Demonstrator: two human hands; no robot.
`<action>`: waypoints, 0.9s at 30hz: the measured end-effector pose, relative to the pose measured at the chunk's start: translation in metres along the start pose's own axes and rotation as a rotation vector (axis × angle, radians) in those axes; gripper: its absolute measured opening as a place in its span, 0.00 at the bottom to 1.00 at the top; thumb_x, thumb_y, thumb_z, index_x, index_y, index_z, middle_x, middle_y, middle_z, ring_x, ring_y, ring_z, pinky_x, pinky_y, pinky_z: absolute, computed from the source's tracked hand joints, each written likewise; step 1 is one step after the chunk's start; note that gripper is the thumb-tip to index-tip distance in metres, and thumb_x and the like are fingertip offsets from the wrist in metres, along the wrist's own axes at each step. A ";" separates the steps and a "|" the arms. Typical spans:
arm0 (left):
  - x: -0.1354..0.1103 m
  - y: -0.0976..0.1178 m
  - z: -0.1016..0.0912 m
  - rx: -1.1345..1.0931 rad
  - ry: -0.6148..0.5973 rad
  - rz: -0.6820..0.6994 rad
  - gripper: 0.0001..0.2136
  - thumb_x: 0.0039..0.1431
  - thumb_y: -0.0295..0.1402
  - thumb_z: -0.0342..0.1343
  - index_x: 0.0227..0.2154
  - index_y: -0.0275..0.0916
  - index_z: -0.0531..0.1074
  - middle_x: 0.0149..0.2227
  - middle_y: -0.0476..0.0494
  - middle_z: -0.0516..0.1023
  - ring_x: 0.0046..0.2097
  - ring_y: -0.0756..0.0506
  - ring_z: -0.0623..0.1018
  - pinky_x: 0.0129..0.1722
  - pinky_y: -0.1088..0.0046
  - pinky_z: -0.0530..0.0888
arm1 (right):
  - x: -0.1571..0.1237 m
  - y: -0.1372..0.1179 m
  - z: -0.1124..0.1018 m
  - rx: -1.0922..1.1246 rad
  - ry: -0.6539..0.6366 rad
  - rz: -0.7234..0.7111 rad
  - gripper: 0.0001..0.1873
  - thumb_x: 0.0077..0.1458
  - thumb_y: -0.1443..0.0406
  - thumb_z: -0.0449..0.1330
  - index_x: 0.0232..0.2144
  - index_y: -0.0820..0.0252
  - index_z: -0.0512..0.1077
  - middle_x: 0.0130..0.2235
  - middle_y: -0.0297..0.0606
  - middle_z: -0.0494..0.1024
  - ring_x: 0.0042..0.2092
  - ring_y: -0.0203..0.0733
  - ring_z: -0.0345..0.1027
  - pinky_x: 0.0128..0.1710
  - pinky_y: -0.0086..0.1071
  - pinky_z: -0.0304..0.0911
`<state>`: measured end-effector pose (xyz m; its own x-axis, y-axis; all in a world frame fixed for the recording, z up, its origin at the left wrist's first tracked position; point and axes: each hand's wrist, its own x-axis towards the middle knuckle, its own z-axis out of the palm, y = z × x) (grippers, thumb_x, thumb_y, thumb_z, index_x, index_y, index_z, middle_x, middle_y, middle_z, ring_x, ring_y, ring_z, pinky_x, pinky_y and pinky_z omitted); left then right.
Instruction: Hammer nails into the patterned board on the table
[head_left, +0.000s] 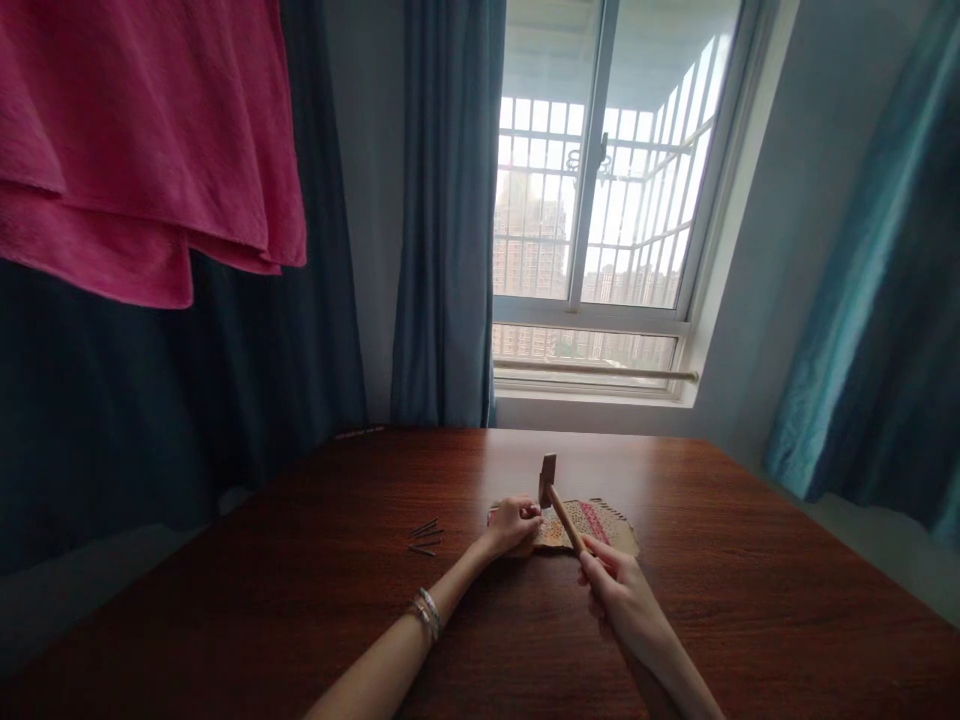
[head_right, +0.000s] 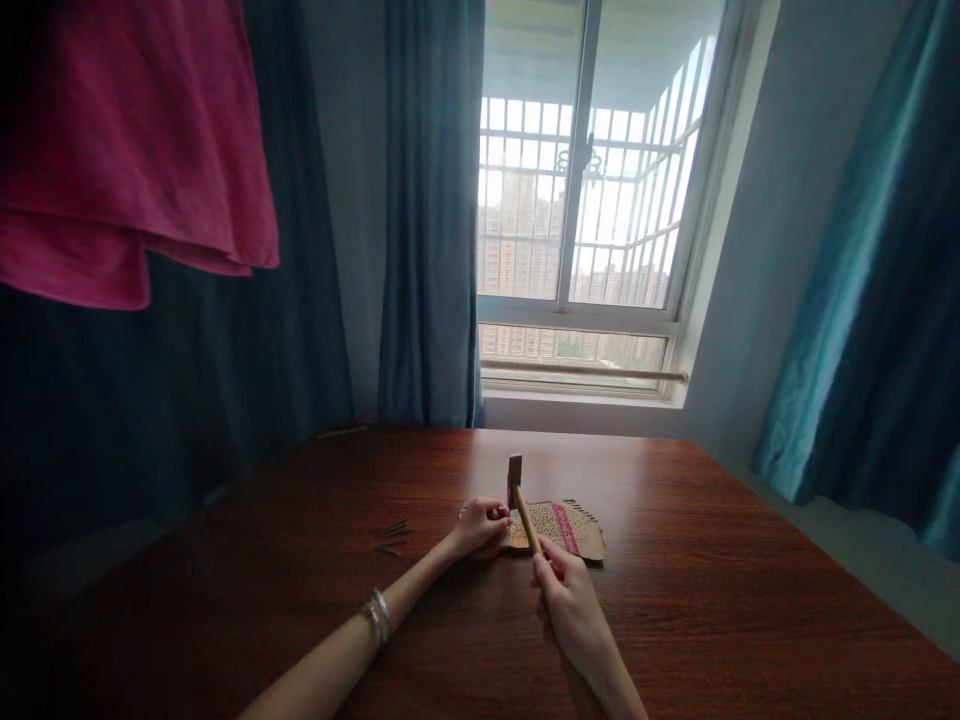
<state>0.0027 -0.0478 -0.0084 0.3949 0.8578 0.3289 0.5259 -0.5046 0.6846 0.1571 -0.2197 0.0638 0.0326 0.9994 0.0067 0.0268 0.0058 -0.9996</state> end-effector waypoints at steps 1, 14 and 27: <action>0.000 0.000 0.000 0.005 0.002 0.003 0.07 0.49 0.34 0.58 0.27 0.35 0.76 0.28 0.47 0.76 0.31 0.50 0.72 0.30 0.78 0.63 | 0.000 0.001 0.000 0.007 0.006 -0.005 0.25 0.51 0.53 0.55 0.46 0.63 0.67 0.24 0.28 0.65 0.14 0.26 0.54 0.08 0.20 0.49; 0.000 -0.001 -0.001 -0.014 -0.005 0.039 0.07 0.49 0.33 0.57 0.26 0.34 0.75 0.27 0.47 0.75 0.30 0.50 0.71 0.30 0.78 0.64 | 0.000 -0.005 0.002 -0.012 0.020 -0.011 0.26 0.53 0.54 0.53 0.51 0.62 0.64 0.25 0.28 0.64 0.15 0.25 0.54 0.08 0.19 0.48; 0.000 0.000 0.000 0.008 0.008 0.022 0.06 0.48 0.32 0.58 0.25 0.34 0.75 0.27 0.48 0.75 0.30 0.50 0.71 0.29 0.79 0.63 | -0.001 -0.003 0.005 -0.008 0.025 -0.027 0.26 0.53 0.55 0.54 0.50 0.63 0.65 0.25 0.28 0.65 0.14 0.25 0.53 0.08 0.19 0.49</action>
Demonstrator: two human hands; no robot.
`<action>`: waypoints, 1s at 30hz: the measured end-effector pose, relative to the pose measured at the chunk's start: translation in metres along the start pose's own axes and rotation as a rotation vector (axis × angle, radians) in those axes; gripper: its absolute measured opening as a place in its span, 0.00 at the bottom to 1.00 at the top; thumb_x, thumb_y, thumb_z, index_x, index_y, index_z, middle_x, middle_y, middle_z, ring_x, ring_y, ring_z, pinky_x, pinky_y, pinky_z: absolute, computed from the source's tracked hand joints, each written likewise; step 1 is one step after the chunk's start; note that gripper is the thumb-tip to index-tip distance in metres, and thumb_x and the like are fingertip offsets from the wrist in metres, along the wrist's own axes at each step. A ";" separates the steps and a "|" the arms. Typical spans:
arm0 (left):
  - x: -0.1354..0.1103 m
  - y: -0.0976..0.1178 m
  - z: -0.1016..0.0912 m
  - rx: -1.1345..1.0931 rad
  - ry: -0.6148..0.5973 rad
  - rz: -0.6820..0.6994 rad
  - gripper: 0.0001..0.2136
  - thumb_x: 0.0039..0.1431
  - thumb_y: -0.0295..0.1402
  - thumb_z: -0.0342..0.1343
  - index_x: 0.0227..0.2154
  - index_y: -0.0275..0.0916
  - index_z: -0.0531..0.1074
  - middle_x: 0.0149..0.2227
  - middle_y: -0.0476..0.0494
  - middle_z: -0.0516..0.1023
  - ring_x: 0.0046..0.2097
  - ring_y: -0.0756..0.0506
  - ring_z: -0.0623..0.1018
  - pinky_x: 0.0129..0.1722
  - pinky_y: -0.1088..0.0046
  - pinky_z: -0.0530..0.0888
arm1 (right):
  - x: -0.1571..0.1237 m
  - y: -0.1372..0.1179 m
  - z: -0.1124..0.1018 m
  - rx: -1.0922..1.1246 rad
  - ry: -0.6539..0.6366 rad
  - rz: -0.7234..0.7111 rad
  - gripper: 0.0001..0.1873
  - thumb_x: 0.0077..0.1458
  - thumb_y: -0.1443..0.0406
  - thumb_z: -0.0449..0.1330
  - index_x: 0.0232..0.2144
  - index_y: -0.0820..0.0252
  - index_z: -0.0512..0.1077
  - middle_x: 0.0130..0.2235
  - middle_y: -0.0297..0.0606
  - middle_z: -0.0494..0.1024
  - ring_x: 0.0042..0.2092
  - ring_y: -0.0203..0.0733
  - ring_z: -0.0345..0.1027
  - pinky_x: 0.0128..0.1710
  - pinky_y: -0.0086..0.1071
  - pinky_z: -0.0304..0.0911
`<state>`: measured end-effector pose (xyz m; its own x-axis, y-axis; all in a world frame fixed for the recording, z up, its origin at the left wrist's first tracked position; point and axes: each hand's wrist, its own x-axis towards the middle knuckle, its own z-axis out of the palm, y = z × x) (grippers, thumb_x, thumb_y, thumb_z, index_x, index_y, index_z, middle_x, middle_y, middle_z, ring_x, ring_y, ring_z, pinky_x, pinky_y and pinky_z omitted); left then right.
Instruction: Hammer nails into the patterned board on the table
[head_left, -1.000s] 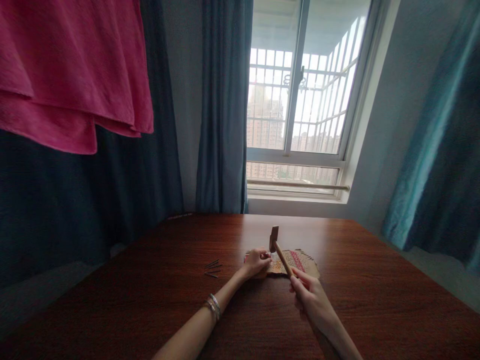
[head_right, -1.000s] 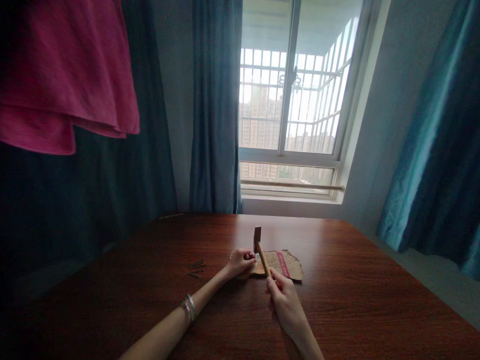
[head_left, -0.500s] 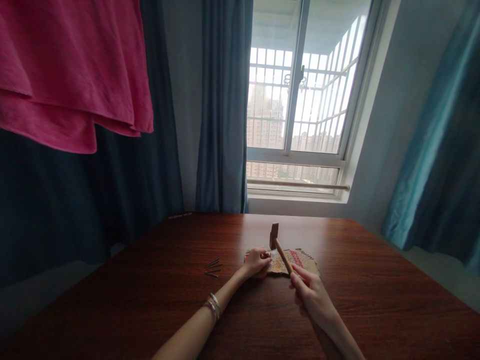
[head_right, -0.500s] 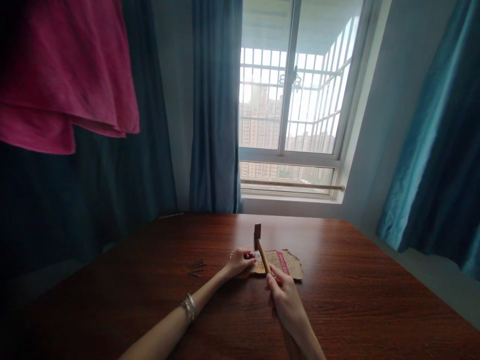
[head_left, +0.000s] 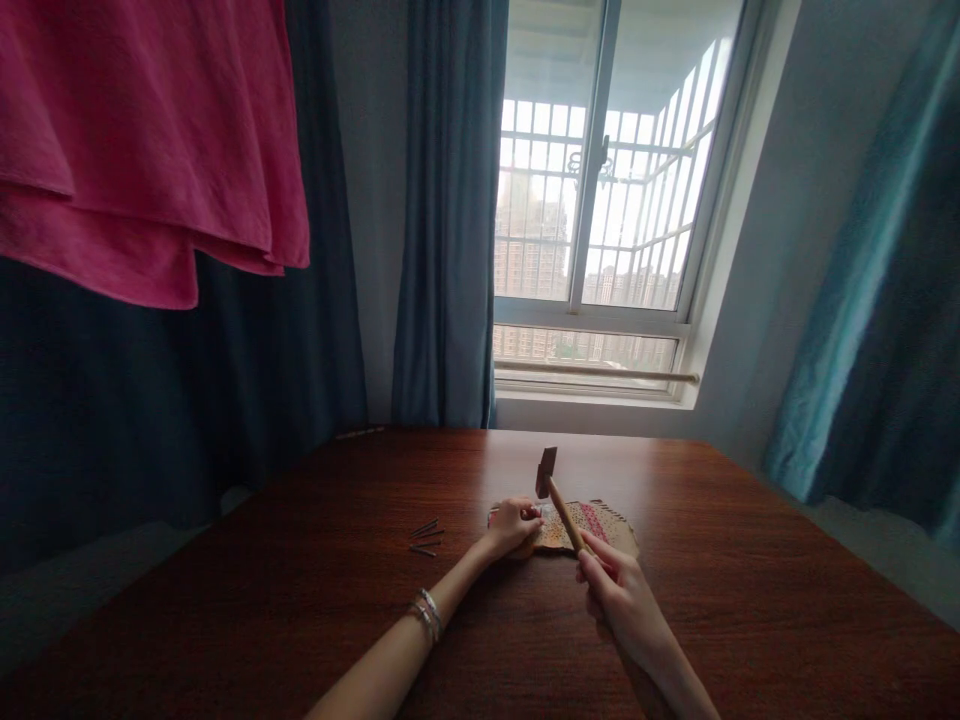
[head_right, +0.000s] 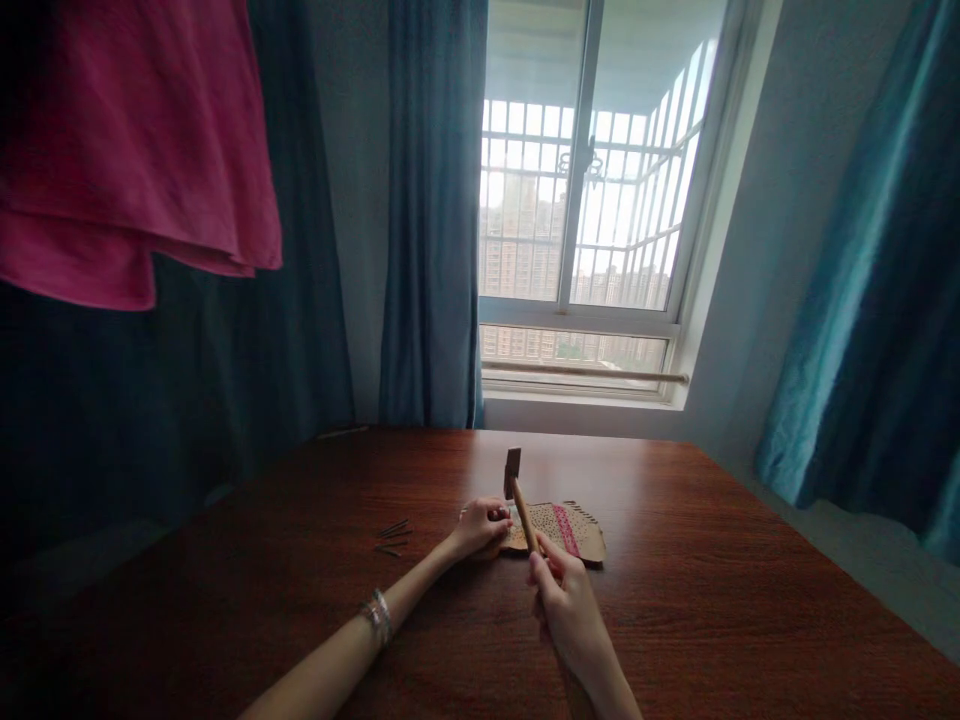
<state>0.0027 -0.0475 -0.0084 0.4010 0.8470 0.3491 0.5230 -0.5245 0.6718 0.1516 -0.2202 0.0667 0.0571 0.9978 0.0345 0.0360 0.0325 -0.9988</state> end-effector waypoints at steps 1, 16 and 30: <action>0.000 -0.001 0.001 0.005 0.003 -0.001 0.06 0.48 0.32 0.58 0.25 0.34 0.75 0.27 0.48 0.75 0.29 0.51 0.71 0.29 0.79 0.62 | 0.000 0.001 0.000 -0.014 0.002 0.012 0.26 0.53 0.55 0.54 0.50 0.64 0.66 0.24 0.28 0.65 0.14 0.25 0.53 0.08 0.19 0.48; 0.001 -0.005 0.002 0.001 -0.003 0.020 0.06 0.49 0.32 0.57 0.25 0.34 0.75 0.27 0.48 0.74 0.30 0.50 0.71 0.29 0.78 0.63 | 0.001 0.000 0.001 -0.036 -0.011 0.029 0.27 0.52 0.56 0.54 0.51 0.66 0.65 0.25 0.30 0.65 0.14 0.26 0.54 0.08 0.20 0.49; 0.002 -0.010 0.005 -0.029 -0.008 0.008 0.06 0.48 0.33 0.57 0.25 0.34 0.75 0.27 0.48 0.74 0.30 0.50 0.71 0.30 0.78 0.64 | -0.001 0.003 -0.001 -0.013 0.015 -0.004 0.28 0.53 0.55 0.54 0.53 0.65 0.64 0.25 0.30 0.66 0.15 0.26 0.55 0.09 0.20 0.48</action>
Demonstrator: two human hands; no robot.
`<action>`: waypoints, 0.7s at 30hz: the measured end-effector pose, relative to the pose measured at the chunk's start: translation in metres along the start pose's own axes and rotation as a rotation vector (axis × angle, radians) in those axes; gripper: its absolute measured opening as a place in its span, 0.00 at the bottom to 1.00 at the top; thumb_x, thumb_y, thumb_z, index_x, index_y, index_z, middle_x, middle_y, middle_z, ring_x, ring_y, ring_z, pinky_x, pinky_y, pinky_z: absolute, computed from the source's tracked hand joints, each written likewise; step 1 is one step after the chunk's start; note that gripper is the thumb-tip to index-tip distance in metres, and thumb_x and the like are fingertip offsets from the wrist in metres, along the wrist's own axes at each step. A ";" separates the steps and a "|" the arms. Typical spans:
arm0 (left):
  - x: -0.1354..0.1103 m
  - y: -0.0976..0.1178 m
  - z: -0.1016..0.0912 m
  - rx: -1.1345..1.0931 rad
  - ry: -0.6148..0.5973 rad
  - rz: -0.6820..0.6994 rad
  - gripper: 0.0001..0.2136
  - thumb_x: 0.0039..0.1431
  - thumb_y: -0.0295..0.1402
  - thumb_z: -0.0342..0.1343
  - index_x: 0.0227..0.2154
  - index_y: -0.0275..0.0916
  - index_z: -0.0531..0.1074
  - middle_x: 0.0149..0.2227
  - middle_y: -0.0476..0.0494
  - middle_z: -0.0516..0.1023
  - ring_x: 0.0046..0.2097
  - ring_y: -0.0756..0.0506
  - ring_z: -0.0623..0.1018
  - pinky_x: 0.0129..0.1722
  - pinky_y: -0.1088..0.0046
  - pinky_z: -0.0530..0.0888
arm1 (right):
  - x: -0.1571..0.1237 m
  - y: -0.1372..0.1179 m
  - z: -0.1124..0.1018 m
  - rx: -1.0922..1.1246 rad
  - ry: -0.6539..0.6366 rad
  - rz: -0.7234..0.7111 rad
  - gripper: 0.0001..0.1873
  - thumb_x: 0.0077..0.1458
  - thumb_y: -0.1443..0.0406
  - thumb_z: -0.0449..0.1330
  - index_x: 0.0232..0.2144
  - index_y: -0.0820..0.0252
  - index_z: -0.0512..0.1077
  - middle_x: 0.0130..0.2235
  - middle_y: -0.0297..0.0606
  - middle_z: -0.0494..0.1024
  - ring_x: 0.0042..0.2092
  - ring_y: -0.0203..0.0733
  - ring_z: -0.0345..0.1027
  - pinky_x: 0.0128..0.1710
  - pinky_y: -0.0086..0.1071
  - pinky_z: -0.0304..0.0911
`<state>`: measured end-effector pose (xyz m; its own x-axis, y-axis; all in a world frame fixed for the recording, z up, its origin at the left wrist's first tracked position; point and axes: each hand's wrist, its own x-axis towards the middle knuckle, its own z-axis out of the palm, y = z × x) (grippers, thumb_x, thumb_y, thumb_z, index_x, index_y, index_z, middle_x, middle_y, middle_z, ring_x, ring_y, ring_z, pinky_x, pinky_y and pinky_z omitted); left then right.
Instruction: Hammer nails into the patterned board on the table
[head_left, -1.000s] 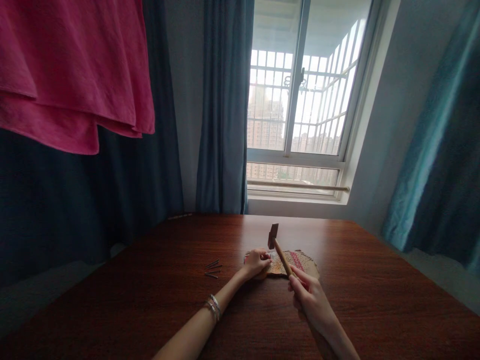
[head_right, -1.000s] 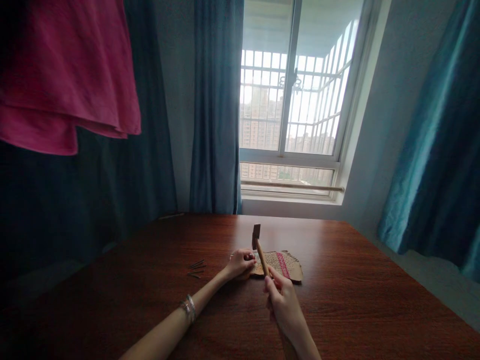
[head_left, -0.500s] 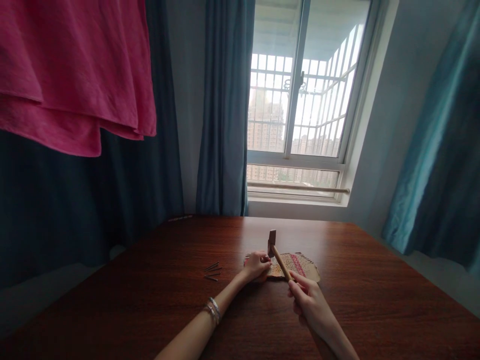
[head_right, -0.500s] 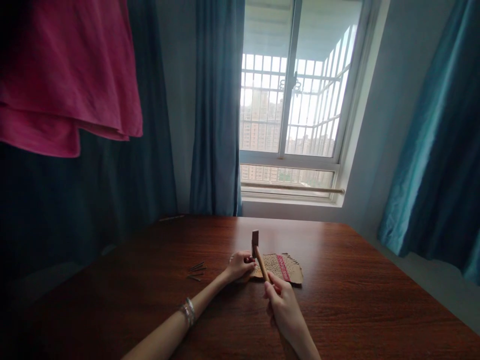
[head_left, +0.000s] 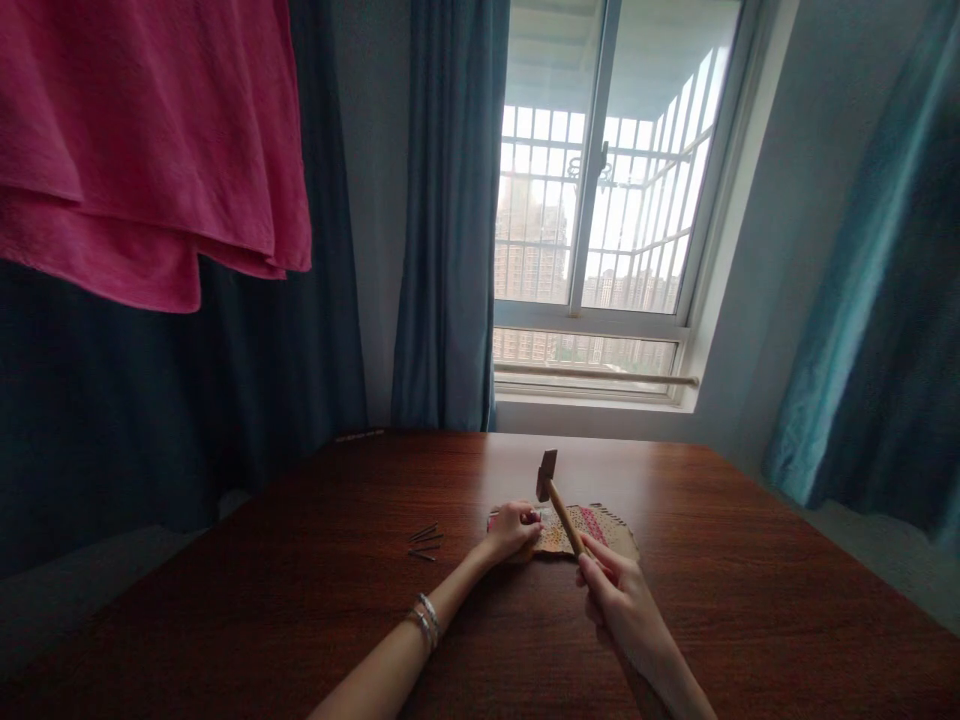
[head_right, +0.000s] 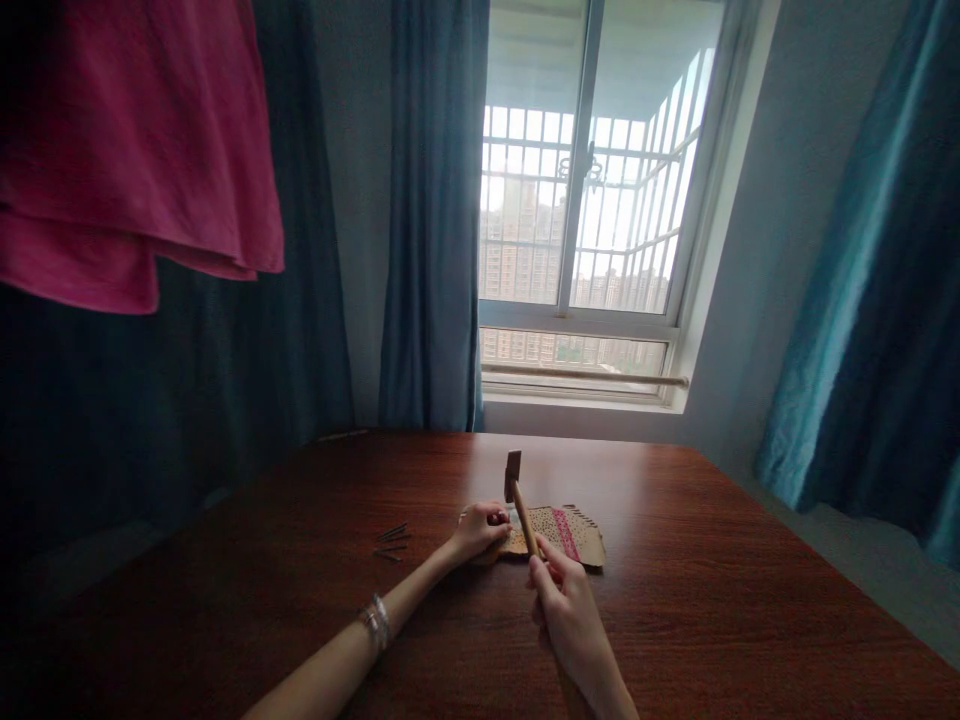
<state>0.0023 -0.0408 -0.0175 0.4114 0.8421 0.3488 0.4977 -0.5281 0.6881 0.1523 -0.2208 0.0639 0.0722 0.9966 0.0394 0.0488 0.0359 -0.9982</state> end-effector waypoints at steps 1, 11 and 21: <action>0.000 0.000 0.000 -0.003 -0.003 -0.004 0.06 0.47 0.32 0.57 0.25 0.34 0.75 0.27 0.48 0.74 0.30 0.50 0.71 0.29 0.78 0.63 | -0.001 0.000 0.000 -0.011 -0.003 0.000 0.28 0.53 0.56 0.54 0.53 0.65 0.64 0.25 0.30 0.66 0.15 0.26 0.55 0.09 0.19 0.48; -0.002 0.005 -0.003 0.033 0.004 0.006 0.07 0.47 0.33 0.57 0.26 0.34 0.75 0.27 0.48 0.74 0.29 0.51 0.70 0.29 0.79 0.63 | 0.001 0.002 0.001 0.001 0.000 -0.009 0.28 0.53 0.55 0.53 0.53 0.65 0.64 0.25 0.31 0.66 0.15 0.26 0.55 0.09 0.20 0.49; -0.003 0.010 -0.007 0.023 -0.010 0.004 0.07 0.48 0.34 0.57 0.26 0.35 0.76 0.28 0.47 0.75 0.31 0.50 0.72 0.31 0.78 0.64 | -0.001 0.005 0.002 0.013 0.012 -0.009 0.28 0.52 0.55 0.54 0.52 0.65 0.64 0.25 0.30 0.66 0.15 0.25 0.53 0.09 0.19 0.47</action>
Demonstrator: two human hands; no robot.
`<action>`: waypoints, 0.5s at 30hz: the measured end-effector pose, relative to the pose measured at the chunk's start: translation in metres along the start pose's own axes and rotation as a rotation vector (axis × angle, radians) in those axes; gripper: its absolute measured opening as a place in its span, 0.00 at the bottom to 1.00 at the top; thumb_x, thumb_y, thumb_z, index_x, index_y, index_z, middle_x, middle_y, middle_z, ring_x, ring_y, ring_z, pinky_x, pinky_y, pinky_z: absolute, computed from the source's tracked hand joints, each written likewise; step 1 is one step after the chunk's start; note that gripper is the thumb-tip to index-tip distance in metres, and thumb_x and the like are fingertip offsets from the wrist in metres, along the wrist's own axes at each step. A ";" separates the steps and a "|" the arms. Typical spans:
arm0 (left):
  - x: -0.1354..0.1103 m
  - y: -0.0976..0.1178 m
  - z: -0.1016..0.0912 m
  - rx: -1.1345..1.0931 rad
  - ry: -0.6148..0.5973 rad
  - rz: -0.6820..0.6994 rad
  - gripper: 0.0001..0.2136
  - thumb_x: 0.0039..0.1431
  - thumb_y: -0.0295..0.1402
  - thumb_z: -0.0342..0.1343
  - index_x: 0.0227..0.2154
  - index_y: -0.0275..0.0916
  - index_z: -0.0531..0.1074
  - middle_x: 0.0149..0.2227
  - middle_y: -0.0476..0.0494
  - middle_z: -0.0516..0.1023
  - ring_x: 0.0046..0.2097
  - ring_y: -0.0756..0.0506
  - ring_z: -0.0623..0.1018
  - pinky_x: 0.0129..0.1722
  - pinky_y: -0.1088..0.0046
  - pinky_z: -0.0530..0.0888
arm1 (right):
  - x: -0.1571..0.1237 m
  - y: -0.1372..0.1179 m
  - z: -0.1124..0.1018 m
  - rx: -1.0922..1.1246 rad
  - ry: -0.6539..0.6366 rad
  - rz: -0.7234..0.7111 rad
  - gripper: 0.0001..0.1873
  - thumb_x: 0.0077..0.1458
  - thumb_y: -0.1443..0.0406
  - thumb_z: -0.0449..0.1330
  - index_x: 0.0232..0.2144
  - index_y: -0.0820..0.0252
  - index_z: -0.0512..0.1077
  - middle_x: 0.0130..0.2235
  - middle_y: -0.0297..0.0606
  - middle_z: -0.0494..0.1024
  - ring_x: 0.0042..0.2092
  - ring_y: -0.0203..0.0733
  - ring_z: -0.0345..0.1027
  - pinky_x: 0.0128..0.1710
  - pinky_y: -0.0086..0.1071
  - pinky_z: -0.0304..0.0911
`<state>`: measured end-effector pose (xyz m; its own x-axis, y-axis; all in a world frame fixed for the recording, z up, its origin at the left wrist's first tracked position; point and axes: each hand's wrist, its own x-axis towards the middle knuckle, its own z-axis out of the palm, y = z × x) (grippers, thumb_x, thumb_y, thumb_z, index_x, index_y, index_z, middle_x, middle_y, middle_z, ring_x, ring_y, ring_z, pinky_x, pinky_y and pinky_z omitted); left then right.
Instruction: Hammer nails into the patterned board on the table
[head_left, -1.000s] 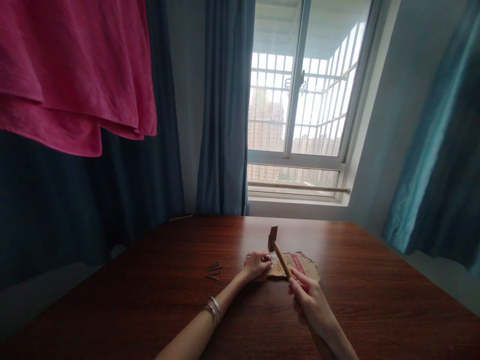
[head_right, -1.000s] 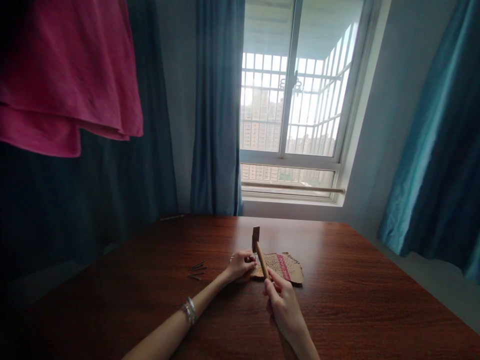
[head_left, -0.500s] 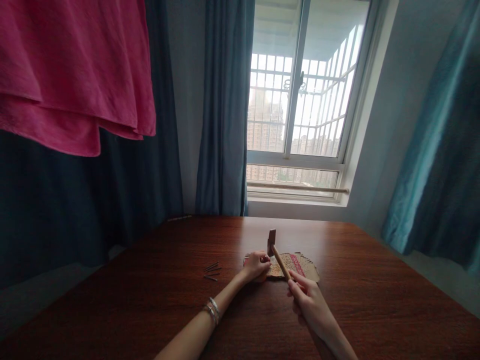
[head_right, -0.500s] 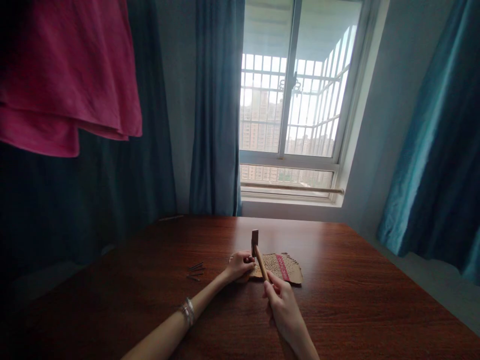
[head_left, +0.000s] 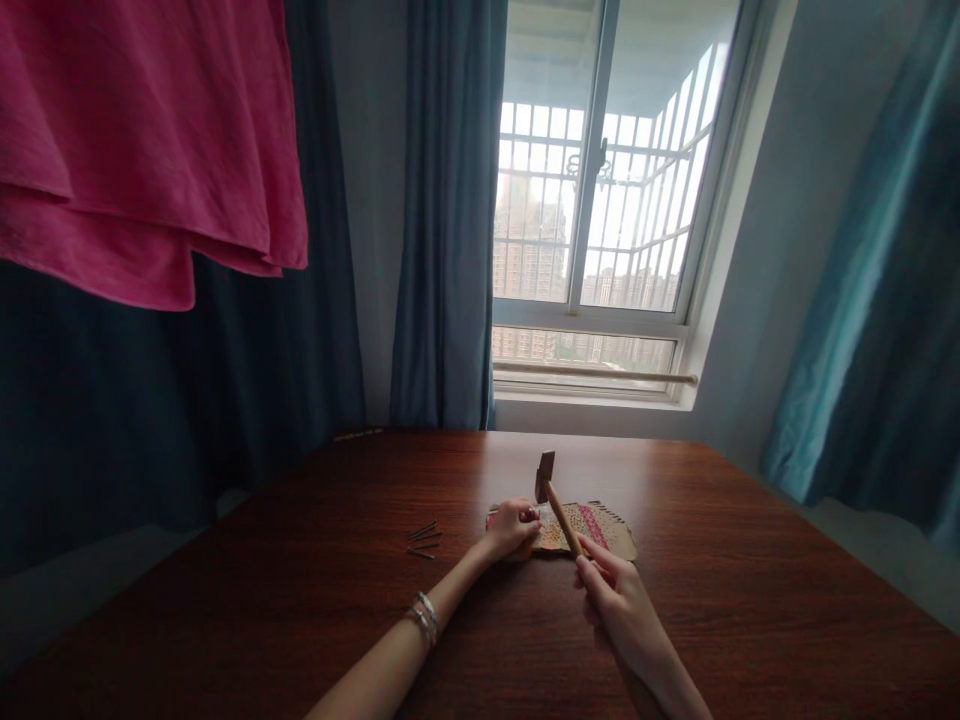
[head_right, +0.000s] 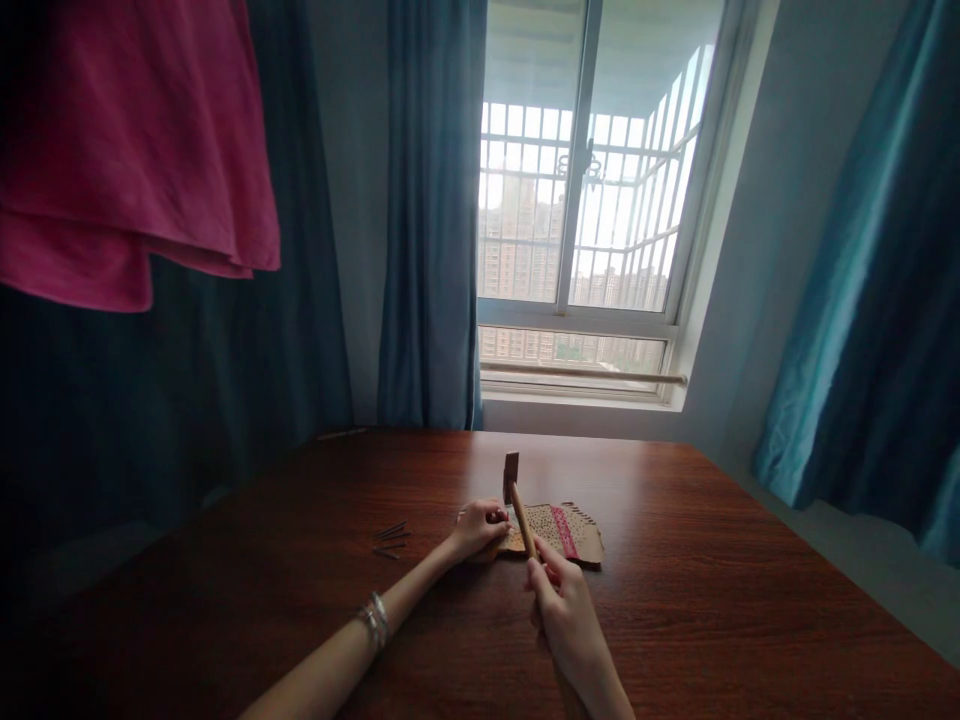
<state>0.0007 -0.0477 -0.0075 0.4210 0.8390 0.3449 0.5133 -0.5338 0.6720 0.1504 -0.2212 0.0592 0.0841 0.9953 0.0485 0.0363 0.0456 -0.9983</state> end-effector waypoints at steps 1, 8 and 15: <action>0.000 0.001 -0.001 0.008 -0.005 -0.010 0.07 0.48 0.34 0.58 0.27 0.35 0.76 0.28 0.47 0.75 0.31 0.50 0.72 0.31 0.78 0.64 | -0.001 0.000 0.000 -0.004 -0.005 0.002 0.28 0.52 0.55 0.54 0.51 0.65 0.65 0.25 0.30 0.66 0.15 0.25 0.53 0.09 0.19 0.47; -0.001 0.003 0.000 0.029 -0.001 -0.032 0.07 0.49 0.33 0.57 0.26 0.35 0.76 0.28 0.47 0.75 0.31 0.50 0.72 0.31 0.78 0.64 | -0.001 -0.002 0.000 -0.023 -0.001 0.004 0.28 0.53 0.56 0.53 0.52 0.68 0.64 0.25 0.30 0.66 0.15 0.26 0.54 0.10 0.21 0.50; -0.001 0.003 0.001 0.051 0.006 -0.044 0.07 0.48 0.33 0.57 0.26 0.35 0.76 0.28 0.47 0.76 0.30 0.50 0.72 0.31 0.78 0.64 | 0.000 -0.004 0.001 -0.069 -0.002 0.008 0.27 0.52 0.56 0.54 0.50 0.68 0.66 0.24 0.31 0.66 0.15 0.26 0.55 0.09 0.20 0.48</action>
<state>0.0024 -0.0497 -0.0064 0.3925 0.8624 0.3196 0.5689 -0.5007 0.6525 0.1489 -0.2209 0.0631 0.0828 0.9957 0.0406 0.1038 0.0319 -0.9941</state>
